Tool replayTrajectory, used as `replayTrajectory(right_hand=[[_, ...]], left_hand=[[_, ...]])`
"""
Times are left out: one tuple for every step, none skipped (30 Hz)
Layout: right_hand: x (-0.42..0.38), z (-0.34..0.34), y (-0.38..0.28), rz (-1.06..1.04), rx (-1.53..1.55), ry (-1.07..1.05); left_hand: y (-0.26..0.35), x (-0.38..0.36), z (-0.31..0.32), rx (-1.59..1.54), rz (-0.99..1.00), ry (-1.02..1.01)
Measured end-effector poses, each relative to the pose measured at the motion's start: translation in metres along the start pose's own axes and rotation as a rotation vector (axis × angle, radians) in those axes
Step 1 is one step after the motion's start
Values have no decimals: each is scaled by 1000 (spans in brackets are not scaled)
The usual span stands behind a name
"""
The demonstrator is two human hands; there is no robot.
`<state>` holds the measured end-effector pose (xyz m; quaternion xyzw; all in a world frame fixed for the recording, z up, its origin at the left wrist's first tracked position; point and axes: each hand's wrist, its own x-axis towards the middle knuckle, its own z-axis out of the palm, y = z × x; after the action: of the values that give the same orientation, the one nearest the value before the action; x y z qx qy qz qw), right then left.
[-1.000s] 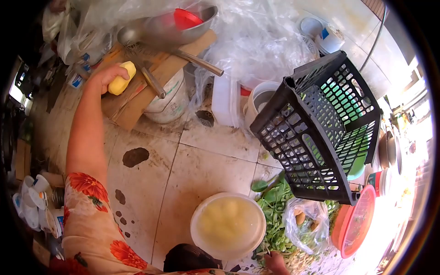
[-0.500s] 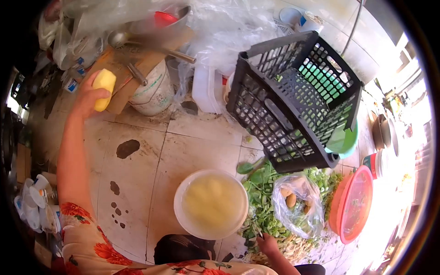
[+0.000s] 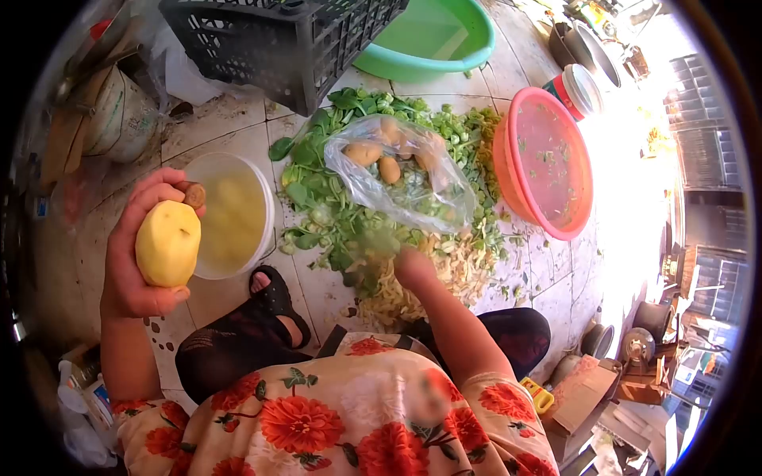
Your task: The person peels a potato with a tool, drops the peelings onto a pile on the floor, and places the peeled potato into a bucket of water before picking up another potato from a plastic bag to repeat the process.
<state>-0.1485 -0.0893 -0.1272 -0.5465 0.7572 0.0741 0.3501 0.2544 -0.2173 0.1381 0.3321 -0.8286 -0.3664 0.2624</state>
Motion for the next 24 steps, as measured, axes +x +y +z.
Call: replayTrajectory(right_hand=[[-7,1,8,7,21,2],[-14,3,16,-33,-40,124],[-19,3,22,-69,-104,252],[-30,-16,12,-65,30,213],[-44,-40,-4,-64,162,172],[-48,-51,-7,-136,387,91],[-55,-59,-10,-209,615,6],[-69,-69,-18,-223,901,-126],[-85,-80,-26,-238,1185,-260],[-99,-87,-29,-262,1368,-415],[-110,-88,-28,-287,1546,-574],[-114,-79,-24,-307,1695,-661],[-120,-73,-19,-310,1710,-646],[-126,-69,-14,-322,1776,-646],[-132,-68,-9,-337,1841,-648],[-140,-71,-6,-327,1861,-634],[-144,-71,0,-335,1875,-622],[-146,-71,5,-354,1947,-668],[-148,-71,8,-373,2015,-721],[-146,-68,12,-382,2018,-725],[-142,-59,17,-458,1851,-585],[-138,-52,22,-525,1680,-448],[-134,-47,26,-531,1685,-450],[-129,-44,29,-476,1669,-436]], left_hand=[[17,6,22,-32,-12,24],[31,13,39,-30,-13,-34],[44,19,55,-29,-10,-90],[57,25,70,-9,17,-150],[69,29,85,11,40,-208],[80,31,100,-26,47,-273],[88,32,116,40,117,-304],[99,34,129,74,100,-390],[111,37,142,109,85,-475],[120,40,155,120,89,-533],[126,41,168,126,96,-547],[129,42,182,118,116,-595],[133,43,194,111,141,-641],[139,43,203,123,134,-684],[145,44,210,131,149,-694],[150,45,216,150,122,-729],[154,44,221,170,93,-762],[155,43,227,178,99,-769],[155,41,233,146,135,-717],[156,39,238,114,169,-664],[158,38,243,123,166,-666],[161,37,249,95,148,-687],[163,36,254,66,131,-708],[162,35,259,19,160,-677]])
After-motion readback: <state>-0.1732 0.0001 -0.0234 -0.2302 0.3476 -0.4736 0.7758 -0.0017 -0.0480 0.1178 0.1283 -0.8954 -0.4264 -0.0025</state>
